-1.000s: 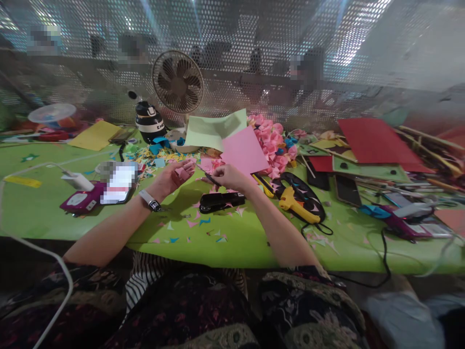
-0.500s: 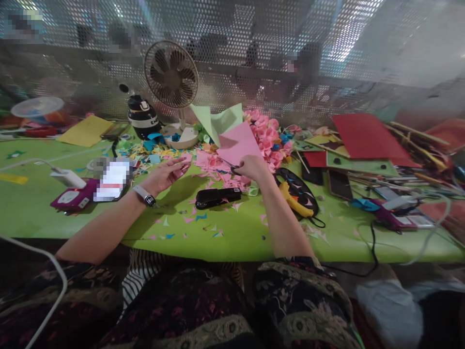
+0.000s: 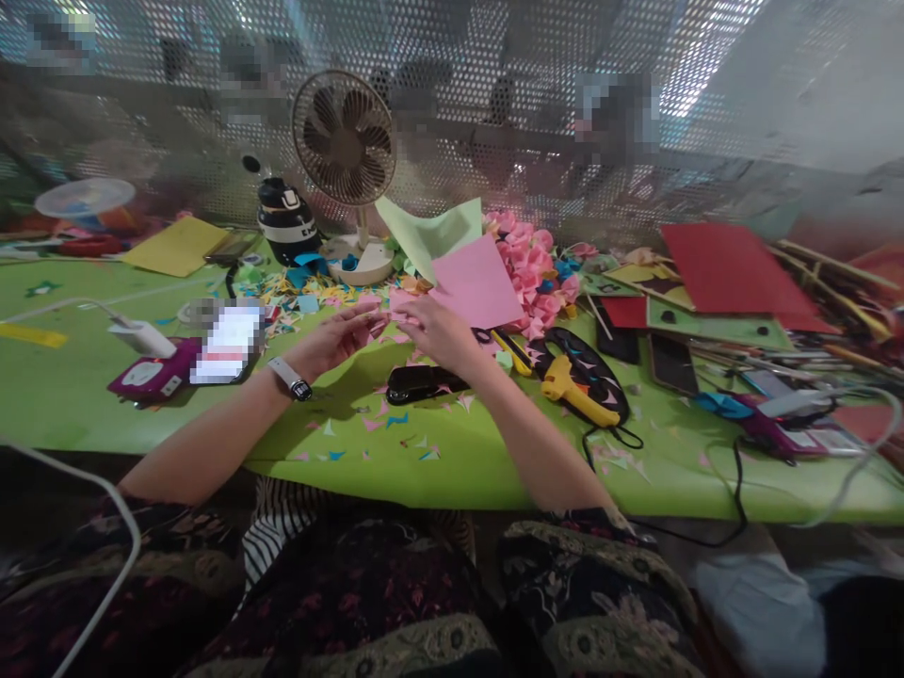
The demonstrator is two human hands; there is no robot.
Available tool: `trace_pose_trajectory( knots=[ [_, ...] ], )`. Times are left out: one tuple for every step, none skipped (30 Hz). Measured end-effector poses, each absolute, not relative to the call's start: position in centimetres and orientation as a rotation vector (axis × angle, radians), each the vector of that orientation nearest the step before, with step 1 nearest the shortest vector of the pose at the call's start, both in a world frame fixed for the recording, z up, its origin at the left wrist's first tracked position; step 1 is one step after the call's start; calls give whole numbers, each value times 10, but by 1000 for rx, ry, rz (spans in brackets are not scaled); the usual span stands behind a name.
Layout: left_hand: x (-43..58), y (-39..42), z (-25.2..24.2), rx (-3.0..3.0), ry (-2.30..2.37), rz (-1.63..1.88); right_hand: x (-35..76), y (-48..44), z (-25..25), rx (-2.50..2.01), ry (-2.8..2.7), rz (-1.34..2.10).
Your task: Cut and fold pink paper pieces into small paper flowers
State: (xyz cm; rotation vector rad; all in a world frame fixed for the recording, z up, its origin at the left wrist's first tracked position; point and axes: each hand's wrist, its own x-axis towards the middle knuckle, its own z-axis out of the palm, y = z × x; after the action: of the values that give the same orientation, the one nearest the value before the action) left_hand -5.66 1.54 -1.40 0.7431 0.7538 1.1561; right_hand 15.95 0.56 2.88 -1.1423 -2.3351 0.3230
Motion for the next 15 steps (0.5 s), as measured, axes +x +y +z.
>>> trace_pose_trajectory(
  knots=[
    [-56,14,-13,741,753,1150,153,4,24,-1093,-2391,278],
    [-55,12,-12,743,753,1141,149,4,20,-1070,-2438,237],
    [-54,11,-11,750,755,1128,146,5,15,-1065,-2468,197],
    [-53,10,-10,761,755,1110,145,6,11,-1072,-2483,161],
    [-53,8,-10,772,754,1090,146,8,7,-1079,-2485,125],
    [-52,7,-10,779,746,1074,147,10,5,-1081,-2476,87],
    [-52,6,-9,781,736,1065,148,11,2,-1072,-2465,49],
    [-52,5,-9,781,724,1059,149,13,1,-1050,-2458,11],
    [-51,5,-10,781,714,1054,150,13,-1,-1017,-2458,-22],
    [-51,5,-10,783,709,1049,150,14,-2,-980,-2464,-51],
    [-51,5,-11,791,709,1037,150,13,-3,-946,-2475,-75],
    [-50,5,-12,804,716,1021,150,13,-4,-917,-2490,-93],
    [-50,6,-13,817,729,1003,150,13,-5,-897,-2507,-106],
    [-50,6,-14,832,743,983,150,12,-6,-887,-2519,-115],
    [-51,7,-15,847,757,966,150,12,-6,-880,-2527,-117]
  ],
)
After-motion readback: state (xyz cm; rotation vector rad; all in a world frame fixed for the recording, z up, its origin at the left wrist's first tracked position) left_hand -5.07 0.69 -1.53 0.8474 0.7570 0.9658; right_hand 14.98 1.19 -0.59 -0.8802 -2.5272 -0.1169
